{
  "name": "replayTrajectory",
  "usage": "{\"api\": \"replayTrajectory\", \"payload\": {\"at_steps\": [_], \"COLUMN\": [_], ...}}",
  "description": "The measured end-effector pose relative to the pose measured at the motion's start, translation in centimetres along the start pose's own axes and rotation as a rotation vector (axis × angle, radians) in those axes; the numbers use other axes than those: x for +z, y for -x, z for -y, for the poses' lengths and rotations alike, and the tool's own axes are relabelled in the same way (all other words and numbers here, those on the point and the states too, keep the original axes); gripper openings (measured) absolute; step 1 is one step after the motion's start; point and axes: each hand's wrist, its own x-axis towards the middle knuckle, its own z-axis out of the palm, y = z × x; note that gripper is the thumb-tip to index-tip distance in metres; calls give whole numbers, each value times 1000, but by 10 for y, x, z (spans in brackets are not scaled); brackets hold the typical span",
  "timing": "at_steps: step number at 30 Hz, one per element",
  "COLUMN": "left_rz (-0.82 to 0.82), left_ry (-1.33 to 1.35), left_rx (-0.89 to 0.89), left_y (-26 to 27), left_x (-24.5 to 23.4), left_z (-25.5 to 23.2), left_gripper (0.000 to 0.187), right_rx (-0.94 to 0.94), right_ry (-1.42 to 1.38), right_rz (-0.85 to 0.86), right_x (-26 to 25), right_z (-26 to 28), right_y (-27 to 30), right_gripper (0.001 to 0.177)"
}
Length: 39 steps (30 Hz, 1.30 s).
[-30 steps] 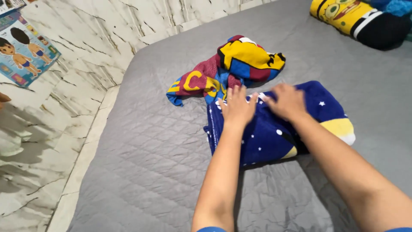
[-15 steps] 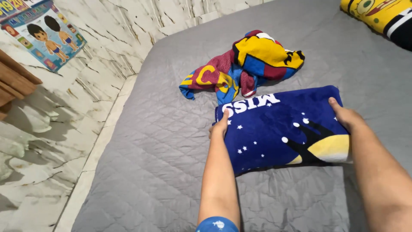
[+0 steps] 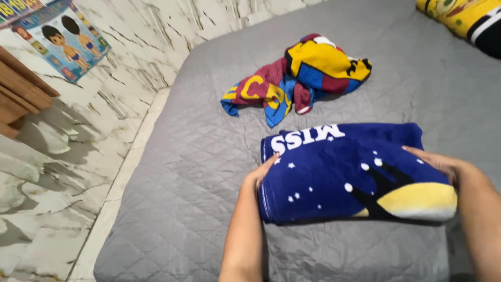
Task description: Folding colorful blankets on a bed.
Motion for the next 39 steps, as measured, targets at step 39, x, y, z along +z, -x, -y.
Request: {"api": "replayTrajectory", "payload": {"at_steps": [39], "left_rz": [83], "left_ry": [416], "left_rx": [-136], "left_y": [-4], "left_x": [35], "left_z": [-19], "left_gripper": [92], "right_rx": [-135], "right_ry": [-69], "right_rz": [-162], "right_x": [-86], "right_z": [29], "right_y": [-77], "right_gripper": [86]}}
